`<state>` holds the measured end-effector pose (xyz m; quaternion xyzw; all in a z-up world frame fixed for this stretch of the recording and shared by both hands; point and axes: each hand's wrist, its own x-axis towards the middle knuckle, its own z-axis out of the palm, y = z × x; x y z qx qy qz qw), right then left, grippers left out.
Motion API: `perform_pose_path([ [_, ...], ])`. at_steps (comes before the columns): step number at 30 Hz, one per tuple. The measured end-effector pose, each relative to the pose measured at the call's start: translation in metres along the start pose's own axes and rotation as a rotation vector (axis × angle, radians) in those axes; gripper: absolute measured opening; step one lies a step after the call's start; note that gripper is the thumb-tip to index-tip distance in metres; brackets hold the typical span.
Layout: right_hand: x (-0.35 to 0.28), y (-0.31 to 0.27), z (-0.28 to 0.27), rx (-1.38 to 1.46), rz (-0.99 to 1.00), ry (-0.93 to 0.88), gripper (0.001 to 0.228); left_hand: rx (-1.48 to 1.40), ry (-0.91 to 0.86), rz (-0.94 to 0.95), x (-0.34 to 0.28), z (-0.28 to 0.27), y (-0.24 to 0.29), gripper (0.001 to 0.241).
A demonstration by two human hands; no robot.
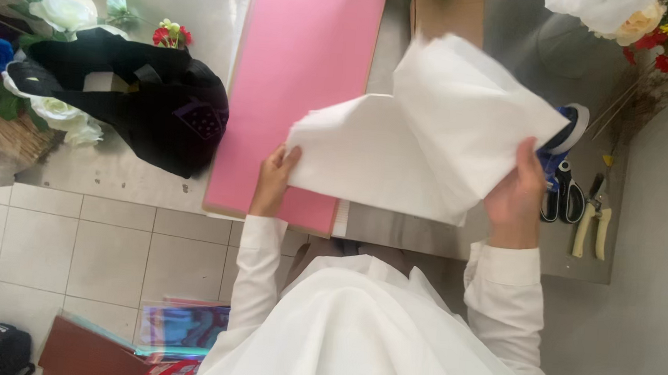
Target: The person uses scissors to cut small squares from a larger sheet of white tissue paper and then folds the individual squares into small decorative flower-like shapes.
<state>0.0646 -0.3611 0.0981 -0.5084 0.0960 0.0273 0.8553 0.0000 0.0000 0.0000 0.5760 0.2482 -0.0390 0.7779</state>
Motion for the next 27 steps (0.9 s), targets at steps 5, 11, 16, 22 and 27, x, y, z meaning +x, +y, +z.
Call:
perform_pose_path([
  [5,-0.011,0.021,0.023,0.023,-0.015,0.058,0.051,0.024,0.073,-0.032,0.015,-0.034,-0.03,0.045],
  [11,-0.018,0.001,0.042,0.004,-0.178,0.198,0.055,-0.027,0.414,-0.095,-0.018,-0.059,-0.002,0.059],
  [16,-0.012,-0.04,0.019,-0.167,-0.408,-0.108,0.069,-0.109,0.517,0.015,-0.047,-0.11,0.004,0.026],
  [22,0.011,-0.035,-0.06,-0.094,-0.451,0.0,0.056,-0.04,0.371,-0.069,-0.053,-0.123,-0.021,0.033],
  [27,0.017,-0.038,-0.121,-0.22,-0.688,-0.042,0.05,-0.121,0.276,-0.069,-0.023,-0.121,-0.06,0.041],
])
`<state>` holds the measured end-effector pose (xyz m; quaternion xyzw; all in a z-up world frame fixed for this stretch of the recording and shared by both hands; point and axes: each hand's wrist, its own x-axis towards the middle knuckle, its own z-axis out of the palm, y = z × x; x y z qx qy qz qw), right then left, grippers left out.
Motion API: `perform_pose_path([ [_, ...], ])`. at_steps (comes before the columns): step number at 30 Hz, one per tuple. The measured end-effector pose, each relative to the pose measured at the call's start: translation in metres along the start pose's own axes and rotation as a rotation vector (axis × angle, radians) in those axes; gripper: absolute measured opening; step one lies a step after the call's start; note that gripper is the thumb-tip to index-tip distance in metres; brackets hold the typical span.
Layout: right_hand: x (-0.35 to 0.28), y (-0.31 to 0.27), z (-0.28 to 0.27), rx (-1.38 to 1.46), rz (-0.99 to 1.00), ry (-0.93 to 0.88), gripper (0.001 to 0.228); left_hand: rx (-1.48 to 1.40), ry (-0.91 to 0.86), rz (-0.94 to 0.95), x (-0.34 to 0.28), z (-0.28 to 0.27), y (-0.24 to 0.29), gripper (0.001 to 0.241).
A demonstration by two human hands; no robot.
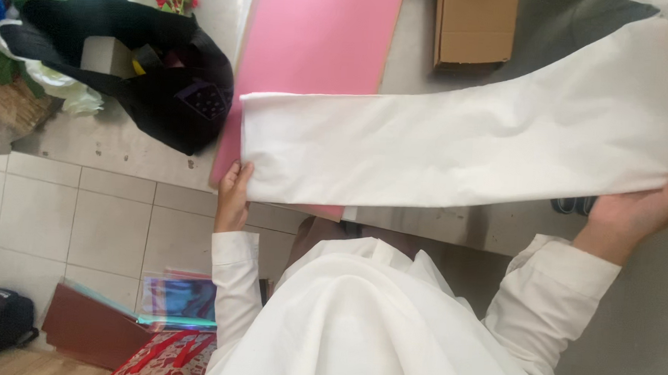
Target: The person uses scissors to cut small squares from a larger sheet of white tissue paper and then folds the individual squares into small decorative flower-like shapes.
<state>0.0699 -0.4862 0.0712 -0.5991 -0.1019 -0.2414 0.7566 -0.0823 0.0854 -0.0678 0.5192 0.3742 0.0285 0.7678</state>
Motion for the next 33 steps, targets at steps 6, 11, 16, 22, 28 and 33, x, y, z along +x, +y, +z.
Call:
perform_pose_path([
  [6,-0.001,0.042,-0.047,0.053,0.044,0.283,0.062,-0.032,-0.074,-0.023,0.011,0.021,-0.006,0.037],
  [11,-0.02,0.02,0.022,-0.178,0.127,0.408,0.074,0.141,-0.032,-0.026,-0.009,0.048,0.021,0.059],
  [16,-0.046,0.04,0.105,-0.417,0.258,0.54,0.041,0.123,-0.02,0.018,0.001,0.048,0.009,0.029],
  [22,-0.101,0.08,0.169,-0.651,0.063,0.049,0.039,0.07,-0.035,0.068,-0.013,0.066,0.015,0.044],
  [28,-0.137,0.071,0.249,-0.643,-0.329,-0.403,0.063,0.193,-0.056,0.051,0.004,0.042,-0.009,0.048],
  [33,-0.196,0.132,0.233,-1.118,-0.442,-0.767,0.051,0.181,-0.04,0.089,-0.019,0.058,0.012,0.044],
])
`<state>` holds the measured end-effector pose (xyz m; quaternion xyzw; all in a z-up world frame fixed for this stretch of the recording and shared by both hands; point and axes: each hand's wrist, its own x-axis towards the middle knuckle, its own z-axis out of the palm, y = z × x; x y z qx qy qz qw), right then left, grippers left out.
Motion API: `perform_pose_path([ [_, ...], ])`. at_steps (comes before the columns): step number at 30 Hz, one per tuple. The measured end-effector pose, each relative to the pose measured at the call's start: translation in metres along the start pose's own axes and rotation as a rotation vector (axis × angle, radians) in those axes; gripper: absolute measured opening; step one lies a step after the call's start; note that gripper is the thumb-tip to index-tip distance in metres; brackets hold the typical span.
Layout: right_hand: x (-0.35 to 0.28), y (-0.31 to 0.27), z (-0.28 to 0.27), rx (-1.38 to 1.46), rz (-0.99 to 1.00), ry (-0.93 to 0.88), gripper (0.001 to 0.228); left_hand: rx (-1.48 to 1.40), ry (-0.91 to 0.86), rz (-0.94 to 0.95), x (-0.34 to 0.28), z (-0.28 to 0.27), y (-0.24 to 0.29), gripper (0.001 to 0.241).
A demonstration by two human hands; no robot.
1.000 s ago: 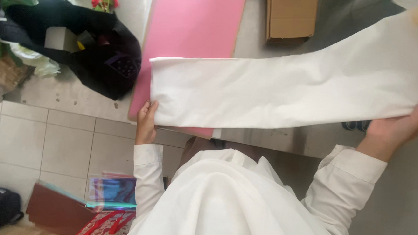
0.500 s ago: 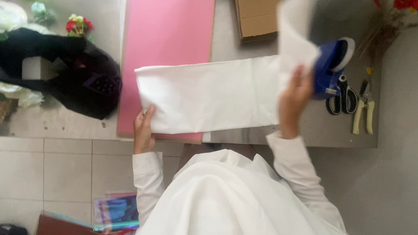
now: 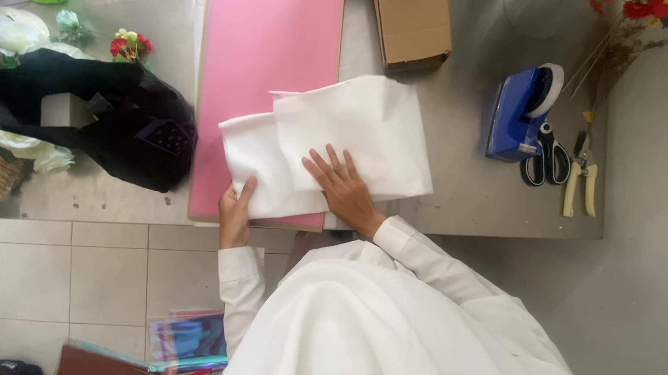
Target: The person uses scissors to cut small squares from a larger sheet of white tissue paper and then folds the individual squares into small decorative flower-like shapes.
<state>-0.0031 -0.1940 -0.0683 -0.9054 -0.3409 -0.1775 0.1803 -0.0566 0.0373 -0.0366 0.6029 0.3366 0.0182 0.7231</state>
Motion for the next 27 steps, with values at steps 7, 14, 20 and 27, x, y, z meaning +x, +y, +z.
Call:
perform_pose_path([
  [7,-0.003,0.01,-0.017,0.041,0.082,-0.138,0.064,-0.019,-0.088,0.005,0.028,-0.013,0.002,0.055],
  [14,0.073,0.067,-0.105,0.745,0.438,0.105,0.044,-0.019,-0.14,0.101,0.041,-0.016,-0.001,0.04],
  [20,0.159,0.14,-0.199,1.277,0.653,0.388,0.012,-0.038,0.172,-0.142,-0.037,-0.009,0.051,0.044],
  [27,0.193,0.184,-0.147,1.048,0.436,0.514,0.025,-0.235,0.159,-0.027,-0.058,-0.019,0.019,0.046],
])
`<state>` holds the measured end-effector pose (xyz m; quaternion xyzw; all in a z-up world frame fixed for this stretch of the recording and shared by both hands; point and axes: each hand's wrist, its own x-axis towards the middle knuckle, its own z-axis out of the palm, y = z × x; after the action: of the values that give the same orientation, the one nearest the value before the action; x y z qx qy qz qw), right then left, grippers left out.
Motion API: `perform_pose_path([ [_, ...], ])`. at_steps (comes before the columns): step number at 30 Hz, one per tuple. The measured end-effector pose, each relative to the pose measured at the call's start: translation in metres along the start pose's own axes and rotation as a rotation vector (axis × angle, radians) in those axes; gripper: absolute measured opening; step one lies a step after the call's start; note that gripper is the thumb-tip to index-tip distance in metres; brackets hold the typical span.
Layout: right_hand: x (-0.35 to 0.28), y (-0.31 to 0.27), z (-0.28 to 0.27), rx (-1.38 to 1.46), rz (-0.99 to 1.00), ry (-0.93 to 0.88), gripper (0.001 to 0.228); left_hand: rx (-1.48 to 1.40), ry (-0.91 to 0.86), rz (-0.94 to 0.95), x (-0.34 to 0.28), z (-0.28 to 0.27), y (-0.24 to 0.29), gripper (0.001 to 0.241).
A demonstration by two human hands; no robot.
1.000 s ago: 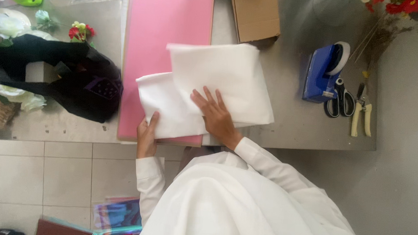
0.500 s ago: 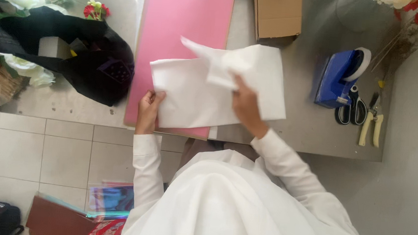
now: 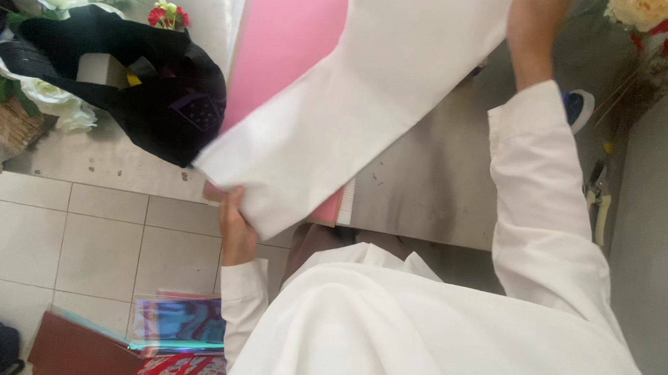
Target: The person uses scissors to cut small squares from a larger sheet of white tissue paper and then folds the individual squares into small decorative flower-like shapes.
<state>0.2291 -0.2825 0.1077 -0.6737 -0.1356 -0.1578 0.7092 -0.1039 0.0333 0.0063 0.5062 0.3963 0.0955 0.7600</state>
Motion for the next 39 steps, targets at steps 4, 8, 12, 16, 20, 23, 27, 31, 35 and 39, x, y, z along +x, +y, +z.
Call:
perform_pose_path([
  [4,0.01,0.027,0.001,-0.212,-0.112,-0.043,0.029,-0.002,-0.043,-0.098,0.011,-0.012,-0.042,0.048],
  [8,0.017,0.049,-0.019,-0.447,-0.212,-0.05,0.033,-0.003,-0.07,-0.173,-0.004,0.018,-0.021,0.051],
  [12,0.024,0.072,-0.036,-0.677,-0.303,-0.064,0.038,-0.022,-0.121,-0.183,0.01,0.018,-0.033,0.049],
  [16,0.023,0.089,-0.053,-0.908,-0.379,-0.081,0.042,0.046,-0.147,-0.145,0.01,0.044,-0.027,0.048],
  [20,0.007,0.108,-0.115,-1.197,-0.412,-0.065,0.047,0.093,-0.085,-0.232,0.025,0.052,-0.037,0.058],
  [23,-0.068,0.012,-0.12,-1.074,-0.248,-0.043,0.036,0.13,-0.055,-0.281,0.024,0.076,-0.028,0.06],
  [27,-0.16,-0.08,-0.158,-0.992,-0.037,0.191,0.028,0.212,-0.05,-0.248,0.016,0.105,-0.003,0.075],
  [31,-0.231,-0.013,-0.266,-1.221,0.322,0.274,0.007,0.165,-0.118,-0.182,0.044,0.111,-0.013,0.051],
  [35,-0.25,0.041,-0.294,-1.298,0.35,0.127,0.027,0.215,-0.064,-0.175,0.054,0.117,-0.003,0.057],
  [39,-0.238,0.075,-0.312,-1.384,0.444,0.091,0.051,0.095,0.001,-0.156,0.068,0.086,-0.022,0.06],
])
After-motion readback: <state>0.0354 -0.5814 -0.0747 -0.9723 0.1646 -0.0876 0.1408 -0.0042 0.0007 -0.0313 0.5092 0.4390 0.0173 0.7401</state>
